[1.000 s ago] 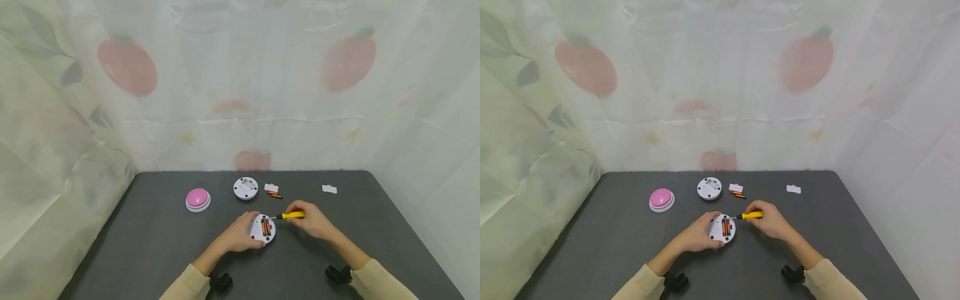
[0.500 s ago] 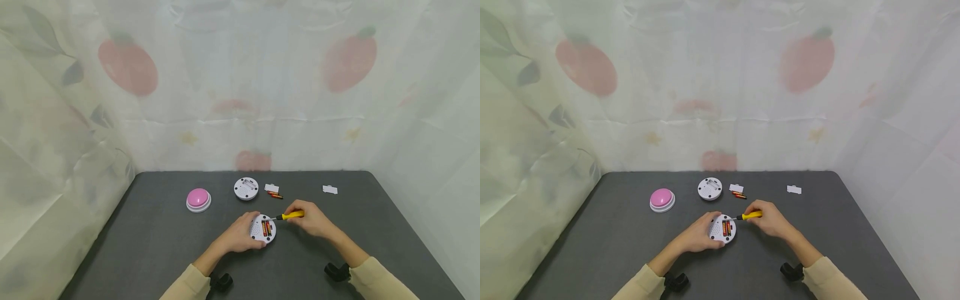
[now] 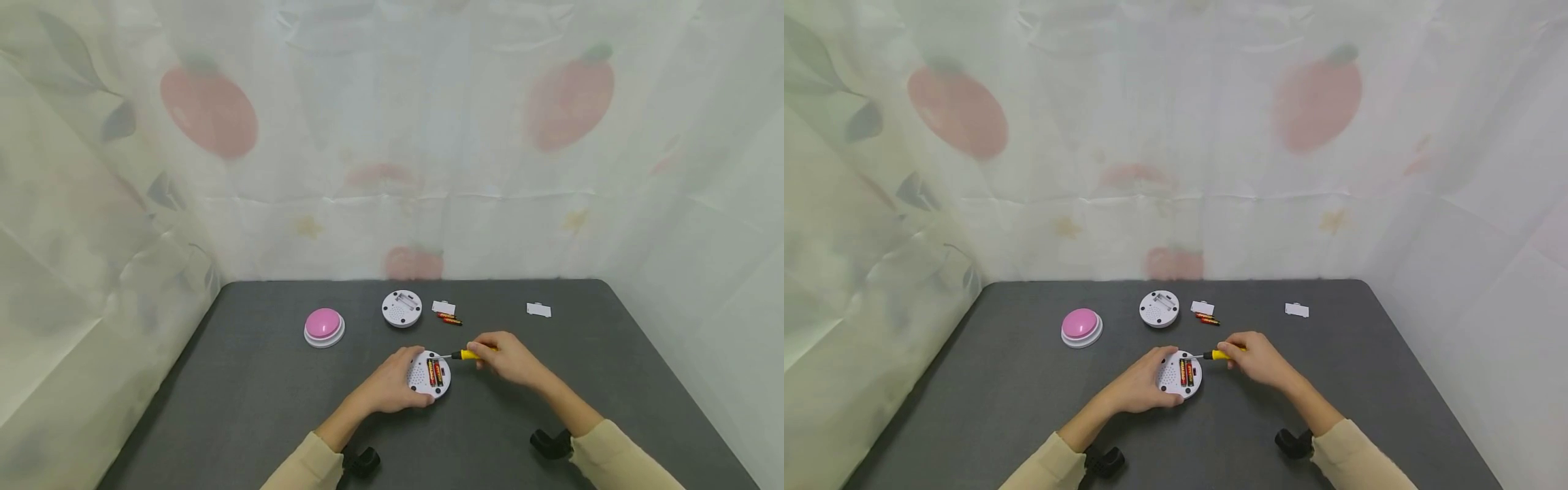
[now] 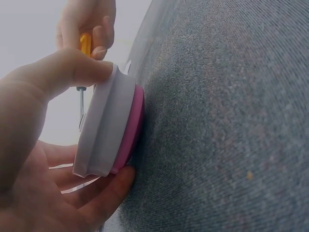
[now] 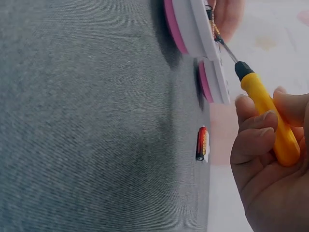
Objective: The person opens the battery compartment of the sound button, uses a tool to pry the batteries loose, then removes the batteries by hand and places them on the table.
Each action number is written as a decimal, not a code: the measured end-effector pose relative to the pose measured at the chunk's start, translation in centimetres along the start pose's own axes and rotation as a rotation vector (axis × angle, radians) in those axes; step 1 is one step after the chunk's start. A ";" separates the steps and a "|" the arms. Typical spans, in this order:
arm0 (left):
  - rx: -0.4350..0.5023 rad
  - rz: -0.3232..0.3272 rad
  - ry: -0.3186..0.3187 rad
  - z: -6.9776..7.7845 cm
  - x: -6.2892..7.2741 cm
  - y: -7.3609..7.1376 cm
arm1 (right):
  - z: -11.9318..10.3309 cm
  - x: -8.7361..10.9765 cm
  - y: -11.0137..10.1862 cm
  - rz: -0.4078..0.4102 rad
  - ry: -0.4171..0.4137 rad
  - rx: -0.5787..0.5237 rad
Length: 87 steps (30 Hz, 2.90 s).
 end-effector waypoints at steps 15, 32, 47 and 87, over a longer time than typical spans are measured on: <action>-0.008 0.008 0.017 0.0 0.0 0.0 | 1.8 0.9 -0.6 -0.015 0.039 -0.094; -0.009 0.007 0.009 0.2 -0.1 0.0 | 4.6 3.4 -3.1 0.019 0.024 -0.128; -0.013 0.013 0.007 0.2 -0.2 0.1 | 7.9 5.4 -6.3 0.205 0.158 -0.033; -0.035 0.011 0.007 0.5 -0.1 0.0 | 15.8 8.3 -16.4 0.671 0.386 0.320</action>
Point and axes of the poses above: each hand's wrist, its own x-axis away from the middle knuckle, its own y-axis out of the palm, z = x × y, the point moved 6 cm from there along -x, towards the middle knuckle, and after that the axes turned 7 degrees about y, right-handed, at the moved point
